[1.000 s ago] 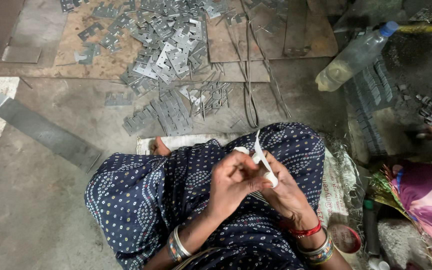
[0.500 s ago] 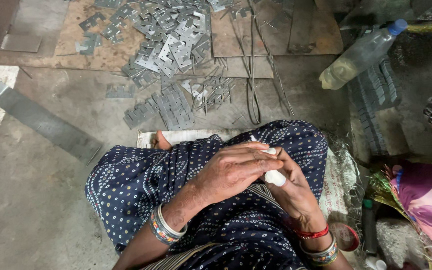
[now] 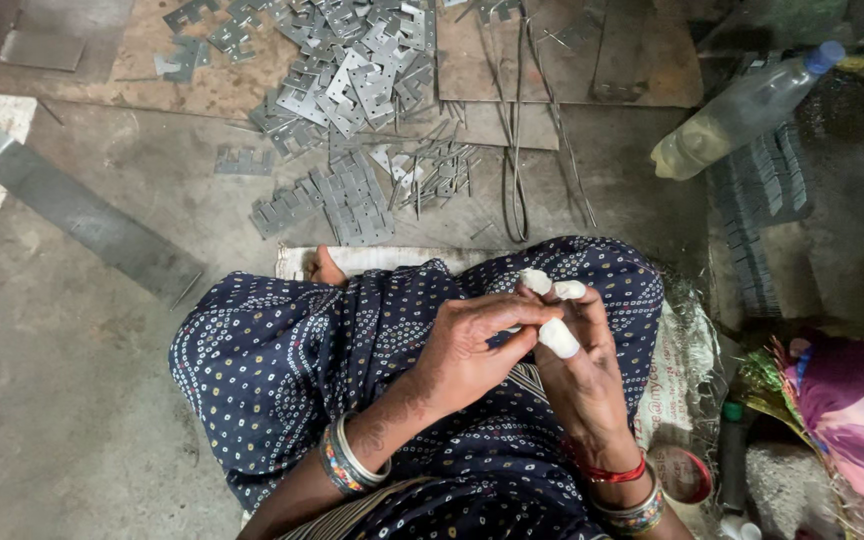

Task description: The person sits on the floor and uses a white cloth to wipe and clean small metal brackets. They pick up the brackets, wipe them, and place them into a neat stack. The person also gathers and stacks thin metal rods.

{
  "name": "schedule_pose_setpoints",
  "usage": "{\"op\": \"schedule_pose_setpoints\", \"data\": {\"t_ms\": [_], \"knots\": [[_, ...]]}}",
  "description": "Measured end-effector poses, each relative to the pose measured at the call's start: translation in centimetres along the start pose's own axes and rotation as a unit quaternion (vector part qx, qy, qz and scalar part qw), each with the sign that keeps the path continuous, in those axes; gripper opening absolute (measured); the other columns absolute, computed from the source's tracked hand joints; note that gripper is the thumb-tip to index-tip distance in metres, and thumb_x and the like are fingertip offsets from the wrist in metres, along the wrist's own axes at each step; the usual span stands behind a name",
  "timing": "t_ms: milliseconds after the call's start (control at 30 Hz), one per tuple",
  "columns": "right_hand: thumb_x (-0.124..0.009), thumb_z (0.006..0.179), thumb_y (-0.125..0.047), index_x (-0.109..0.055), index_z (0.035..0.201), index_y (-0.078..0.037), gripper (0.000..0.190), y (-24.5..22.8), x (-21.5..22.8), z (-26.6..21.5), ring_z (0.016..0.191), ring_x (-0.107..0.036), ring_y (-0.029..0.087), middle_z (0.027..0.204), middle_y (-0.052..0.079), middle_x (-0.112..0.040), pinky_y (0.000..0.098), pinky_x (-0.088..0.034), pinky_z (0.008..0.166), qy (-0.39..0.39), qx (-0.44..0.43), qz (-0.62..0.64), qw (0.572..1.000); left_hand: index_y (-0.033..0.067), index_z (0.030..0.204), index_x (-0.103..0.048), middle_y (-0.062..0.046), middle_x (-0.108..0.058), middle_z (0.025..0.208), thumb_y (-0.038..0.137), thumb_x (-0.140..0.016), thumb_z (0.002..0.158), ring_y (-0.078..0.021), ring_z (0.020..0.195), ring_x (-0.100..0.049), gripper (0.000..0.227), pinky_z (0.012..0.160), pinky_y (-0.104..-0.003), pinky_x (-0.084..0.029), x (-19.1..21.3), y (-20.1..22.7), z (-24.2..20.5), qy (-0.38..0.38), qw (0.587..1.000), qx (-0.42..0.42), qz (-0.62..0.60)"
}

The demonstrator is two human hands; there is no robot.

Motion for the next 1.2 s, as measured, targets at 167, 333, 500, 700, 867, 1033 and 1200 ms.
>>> {"op": "schedule_pose_setpoints", "data": {"t_ms": [167,333,500,700,867,1033,1200], "knots": [[-0.063,0.100,0.001,-0.055,0.138,-0.003,0.039,-0.6,0.1,-0.1,0.138,-0.053,0.024,0.147,0.015,-0.054,0.0391,-0.041,0.119,0.047,0.121,-0.113,0.985,0.0042,0.115,-0.072,-0.011,-0.076,0.109,-0.003,-0.071,0.091,-0.0226,0.101,-0.078,0.024,0.085,-0.031,-0.063,-0.2,-1.3,-0.7,0.017,0.999,0.028,0.016],[-0.060,0.104,-0.005,-0.066,0.129,0.001,0.026,-2.0,-1.5,-0.3,0.126,-0.055,0.020,0.146,0.013,-0.055,0.0326,-0.046,0.105,0.009,0.206,-0.292,0.934,0.0004,0.102,-0.073,-0.011,-0.078,0.093,-0.001,-0.073,0.097,-0.0221,0.087,-0.074,0.006,0.075,-0.030,-0.061,-1.4,-4.7,-1.3,0.029,0.978,0.140,-0.149],[-0.057,0.108,-0.010,-0.067,0.125,0.004,0.024,-2.4,-2.5,0.0,0.134,-0.054,0.020,0.143,0.013,-0.058,0.0338,-0.042,0.120,-0.006,0.247,-0.351,0.903,0.0000,0.103,-0.069,-0.010,-0.072,0.091,0.001,-0.074,0.092,-0.0224,0.078,-0.074,0.011,0.067,-0.032,-0.058,-1.0,-3.9,-1.4,0.082,0.996,0.023,0.011],[-0.057,0.107,-0.005,-0.066,0.123,0.006,0.022,-1.2,-1.0,0.6,0.131,-0.058,0.020,0.142,0.012,-0.059,0.0333,-0.043,0.117,0.014,0.204,-0.201,0.958,0.0022,0.108,-0.064,-0.012,-0.068,0.096,0.005,-0.071,0.096,-0.0294,0.081,-0.072,0.014,0.067,-0.037,-0.059,-1.7,-3.5,-1.6,0.073,0.990,-0.037,0.115],[-0.056,0.103,0.004,-0.067,0.122,0.005,0.022,0.2,1.2,1.2,0.128,-0.060,0.023,0.138,0.013,-0.061,0.0371,-0.045,0.114,0.045,0.080,-0.087,0.992,0.0015,0.112,-0.062,-0.013,-0.068,0.098,0.006,-0.067,0.099,-0.0306,0.085,-0.072,0.015,0.071,-0.038,-0.060,-1.7,-4.1,-1.6,0.032,0.994,-0.012,0.101],[-0.059,0.101,0.006,-0.065,0.124,0.003,0.024,-0.1,1.4,1.4,0.129,-0.061,0.025,0.137,0.015,-0.065,0.0393,-0.047,0.116,0.044,0.037,-0.065,0.996,0.0027,0.117,-0.063,-0.014,-0.072,0.105,0.006,-0.069,0.099,-0.0330,0.096,-0.074,0.019,0.079,-0.040,-0.061,-1.2,-3.6,-1.2,-0.006,0.997,0.008,0.075],[-0.067,0.091,0.008,-0.060,0.131,0.000,0.041,-1.1,0.3,1.4,0.127,-0.060,0.025,0.138,0.015,-0.064,0.0414,-0.048,0.111,0.026,-0.015,-0.099,0.995,0.0082,0.133,-0.063,-0.013,-0.075,0.124,0.001,-0.067,0.096,-0.0260,0.110,-0.077,0.038,0.092,-0.035,-0.062,-0.3,-2.2,-0.6,-0.103,0.993,0.047,-0.025]]}}
Point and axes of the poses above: each hand's wrist, its own z-axis towards the middle knuckle, its own x-axis out of the back of the hand, y = z × x, the point moved 8 cm from there along z, towards the middle knuckle
